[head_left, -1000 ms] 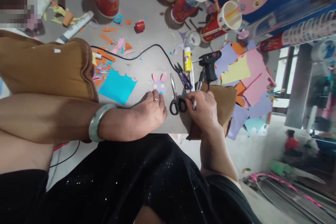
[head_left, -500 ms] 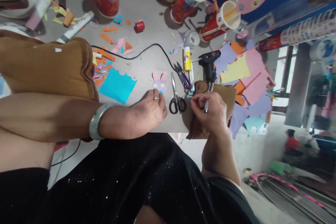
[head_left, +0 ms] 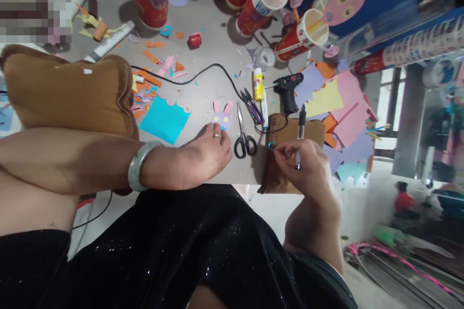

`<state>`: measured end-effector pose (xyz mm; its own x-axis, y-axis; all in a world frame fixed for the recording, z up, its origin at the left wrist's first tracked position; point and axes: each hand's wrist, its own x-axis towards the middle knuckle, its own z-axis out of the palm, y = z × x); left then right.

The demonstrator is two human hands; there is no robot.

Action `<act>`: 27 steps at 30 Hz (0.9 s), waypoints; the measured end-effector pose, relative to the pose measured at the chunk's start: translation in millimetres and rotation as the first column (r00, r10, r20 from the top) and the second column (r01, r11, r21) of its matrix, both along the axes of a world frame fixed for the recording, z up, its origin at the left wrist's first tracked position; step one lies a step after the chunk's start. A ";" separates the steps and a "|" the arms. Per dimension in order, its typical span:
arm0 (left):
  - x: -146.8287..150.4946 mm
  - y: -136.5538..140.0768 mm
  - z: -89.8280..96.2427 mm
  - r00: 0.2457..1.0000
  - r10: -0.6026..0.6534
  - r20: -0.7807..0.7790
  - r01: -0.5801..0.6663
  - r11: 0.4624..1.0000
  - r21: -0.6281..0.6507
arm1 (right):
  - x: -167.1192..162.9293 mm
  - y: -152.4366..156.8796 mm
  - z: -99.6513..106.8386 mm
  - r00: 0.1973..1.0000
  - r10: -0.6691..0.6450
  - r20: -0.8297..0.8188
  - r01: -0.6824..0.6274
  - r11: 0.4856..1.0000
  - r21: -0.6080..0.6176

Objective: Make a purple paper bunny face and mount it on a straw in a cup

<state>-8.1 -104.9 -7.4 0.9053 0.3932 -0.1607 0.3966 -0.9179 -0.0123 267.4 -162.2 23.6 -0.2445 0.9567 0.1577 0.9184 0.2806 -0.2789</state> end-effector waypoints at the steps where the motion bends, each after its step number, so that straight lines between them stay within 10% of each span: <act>1: 0.6 0.2 0.4 1.000 0.004 -0.002 -0.004 1.000 -0.003 | 2.0 -1.8 3.9 1.000 0.022 0.020 -0.021 0.999 -0.034; 6: 2.1 0.5 -0.2 1.000 0.025 0.012 -0.024 0.999 -0.044 | 4.3 -2.0 14.5 0.992 0.107 0.066 -0.097 0.985 -0.145; 18: 1.2 0.5 -4.0 0.998 0.016 0.055 -0.017 1.000 0.026 | -45.8 31.3 4.3 0.958 0.254 -0.130 -0.213 0.939 0.269; 27: 2.7 -1.0 -1.7 0.996 0.073 0.059 -0.071 0.997 -0.029 | -64.0 45.8 -36.3 0.997 -0.017 0.076 0.020 0.999 -0.031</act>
